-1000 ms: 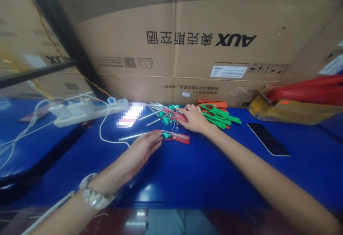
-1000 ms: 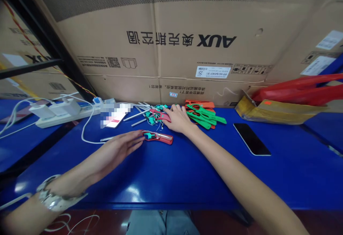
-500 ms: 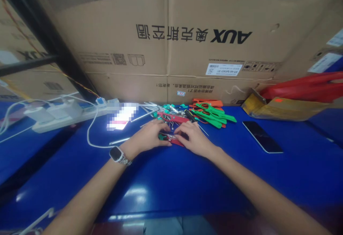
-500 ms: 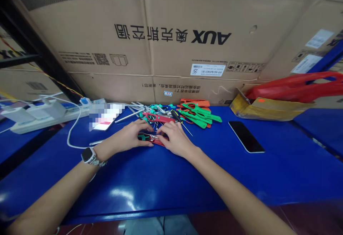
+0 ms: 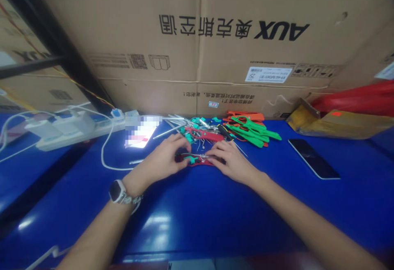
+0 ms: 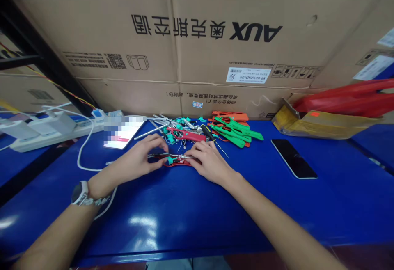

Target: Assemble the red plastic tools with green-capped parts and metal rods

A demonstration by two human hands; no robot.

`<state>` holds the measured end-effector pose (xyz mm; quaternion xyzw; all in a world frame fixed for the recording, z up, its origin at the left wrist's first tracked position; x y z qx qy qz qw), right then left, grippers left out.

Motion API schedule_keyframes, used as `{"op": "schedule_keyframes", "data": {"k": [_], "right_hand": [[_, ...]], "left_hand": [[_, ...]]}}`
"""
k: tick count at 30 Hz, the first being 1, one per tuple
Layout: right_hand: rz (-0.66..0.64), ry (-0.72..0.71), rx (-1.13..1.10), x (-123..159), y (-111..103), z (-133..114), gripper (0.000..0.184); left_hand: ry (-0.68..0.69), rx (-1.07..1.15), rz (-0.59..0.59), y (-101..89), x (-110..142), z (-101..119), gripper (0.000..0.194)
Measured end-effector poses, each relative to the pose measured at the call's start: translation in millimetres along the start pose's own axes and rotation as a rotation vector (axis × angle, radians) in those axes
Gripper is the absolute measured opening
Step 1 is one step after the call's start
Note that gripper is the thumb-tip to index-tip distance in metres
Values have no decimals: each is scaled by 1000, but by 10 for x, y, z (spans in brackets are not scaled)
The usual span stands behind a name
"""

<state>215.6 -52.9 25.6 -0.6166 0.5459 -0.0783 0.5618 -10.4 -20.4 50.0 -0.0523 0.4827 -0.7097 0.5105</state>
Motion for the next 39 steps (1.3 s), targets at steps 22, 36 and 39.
{"op": "schedule_keyframes", "data": {"k": [22,36,39], "right_hand": [[-16,2,-5,5,6,45,22],[-19,0,9,19,3,55,24],[-26,4,14,21,4,60,24]], "left_hand": [[-42,151,-42,57,-28,-162,11],[-56,298,-22,43,-46,-150,13],[-79,333,-40,30,-47,-163,14]]}}
Point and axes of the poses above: each hand's wrist, its own x-axis away from the middle knuckle, its own y-axis out of the palm, z = x × y, the point moved 2 cm from there along -x, towards the middle knuckle, and after that the axes turned 14 degrees about z, right-handed, at the moved point
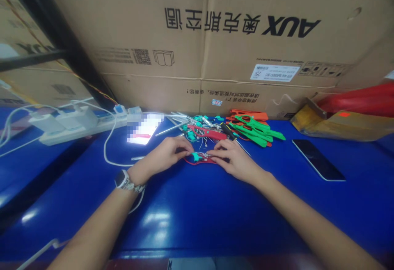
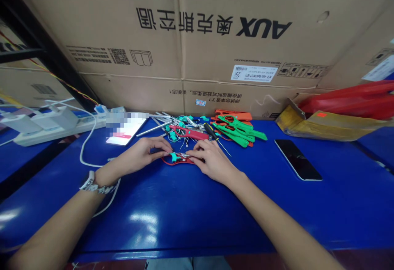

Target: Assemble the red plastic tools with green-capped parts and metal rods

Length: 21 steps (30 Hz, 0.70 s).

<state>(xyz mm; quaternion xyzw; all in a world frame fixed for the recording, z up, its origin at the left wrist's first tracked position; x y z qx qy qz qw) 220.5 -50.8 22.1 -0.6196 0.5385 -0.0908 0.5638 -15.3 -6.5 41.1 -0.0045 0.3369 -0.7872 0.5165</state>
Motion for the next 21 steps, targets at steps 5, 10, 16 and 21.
{"op": "schedule_keyframes", "data": {"k": [5,10,16,21], "right_hand": [[8,-5,10,4,13,8,24],[10,-11,17,11,16,20,24],[2,8,43,19,8,45,24],[14,1,87,23,0,27,25]], "left_hand": [[-9,21,-6,-27,0,-39,13],[16,-2,-15,-10,6,-46,15],[36,-5,-21,44,15,-18,18],[39,-60,-14,48,27,-45,18]]}}
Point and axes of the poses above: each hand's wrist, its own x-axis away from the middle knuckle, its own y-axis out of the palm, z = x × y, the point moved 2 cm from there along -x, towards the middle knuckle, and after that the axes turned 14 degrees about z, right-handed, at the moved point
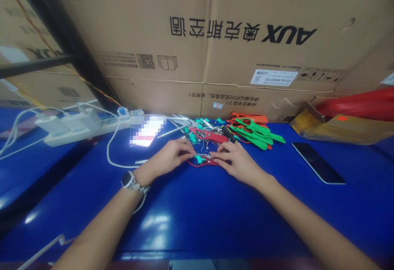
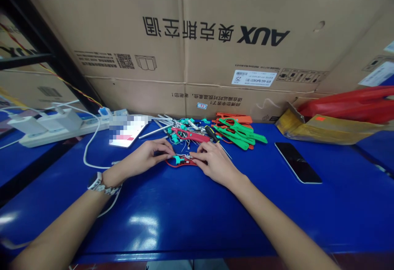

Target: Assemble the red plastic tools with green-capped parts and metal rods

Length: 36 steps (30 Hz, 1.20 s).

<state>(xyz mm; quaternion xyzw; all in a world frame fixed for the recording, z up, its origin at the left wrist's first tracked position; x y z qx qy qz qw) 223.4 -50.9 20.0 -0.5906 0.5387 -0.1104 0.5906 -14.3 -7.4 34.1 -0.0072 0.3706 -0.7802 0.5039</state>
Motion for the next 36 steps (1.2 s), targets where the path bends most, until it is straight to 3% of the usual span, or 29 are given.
{"op": "schedule_keyframes", "data": {"k": [9,17,25,29,36], "right_hand": [[-1,-31,2,-1,-32,-4,26],[38,18,-148,-4,21,22,22],[42,71,-266,-22,-29,-43,31],[49,94,-332,-9,-7,-30,19],[47,30,-141,7,18,-26,24]], "left_hand": [[86,-189,-34,3,19,106,22],[107,-460,-106,88,112,271,25],[115,-450,-121,141,86,208,18],[93,-451,-79,145,88,196,34],[150,-444,-121,158,113,192,28]]}}
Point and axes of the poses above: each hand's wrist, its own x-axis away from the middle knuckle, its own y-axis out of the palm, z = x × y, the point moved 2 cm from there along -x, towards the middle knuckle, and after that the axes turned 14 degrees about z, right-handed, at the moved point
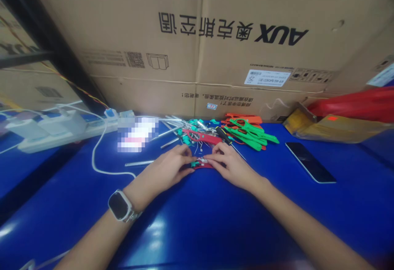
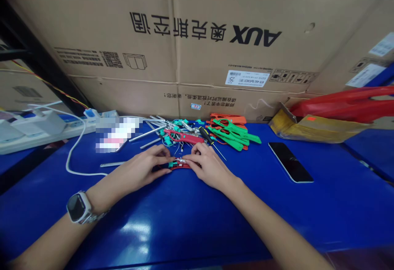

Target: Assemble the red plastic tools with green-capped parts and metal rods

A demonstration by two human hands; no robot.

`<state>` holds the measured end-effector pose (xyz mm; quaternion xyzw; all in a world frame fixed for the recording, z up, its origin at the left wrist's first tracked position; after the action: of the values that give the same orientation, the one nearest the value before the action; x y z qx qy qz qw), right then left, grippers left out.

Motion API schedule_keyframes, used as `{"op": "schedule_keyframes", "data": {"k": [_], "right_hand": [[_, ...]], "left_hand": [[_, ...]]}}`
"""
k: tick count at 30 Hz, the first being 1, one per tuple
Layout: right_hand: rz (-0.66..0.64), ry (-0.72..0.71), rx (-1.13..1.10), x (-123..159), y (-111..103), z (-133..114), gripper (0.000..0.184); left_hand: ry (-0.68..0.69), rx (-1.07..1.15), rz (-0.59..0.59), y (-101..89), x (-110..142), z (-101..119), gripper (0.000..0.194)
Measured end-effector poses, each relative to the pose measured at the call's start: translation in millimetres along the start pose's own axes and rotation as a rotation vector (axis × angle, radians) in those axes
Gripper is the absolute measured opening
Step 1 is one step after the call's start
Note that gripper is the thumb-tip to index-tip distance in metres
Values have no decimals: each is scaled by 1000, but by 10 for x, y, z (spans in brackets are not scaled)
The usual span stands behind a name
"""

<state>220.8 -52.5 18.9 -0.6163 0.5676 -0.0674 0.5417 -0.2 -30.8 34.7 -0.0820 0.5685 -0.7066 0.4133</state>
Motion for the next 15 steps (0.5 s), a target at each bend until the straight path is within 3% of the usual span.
{"op": "schedule_keyframes", "data": {"k": [15], "right_hand": [[-53,-41,138,7,-56,-71,29]], "left_hand": [[36,-152,46,16,-72,39,32]]}}
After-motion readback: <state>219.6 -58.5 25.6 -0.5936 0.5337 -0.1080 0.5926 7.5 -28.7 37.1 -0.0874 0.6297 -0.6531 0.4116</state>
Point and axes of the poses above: each hand's wrist, its own x-axis away from the middle knuckle, its own y-axis out of the palm, z = x × y, the point moved 2 cm from there along -x, towards the middle knuckle, and after that the axes turned 14 degrees about z, right-handed, at the moved point
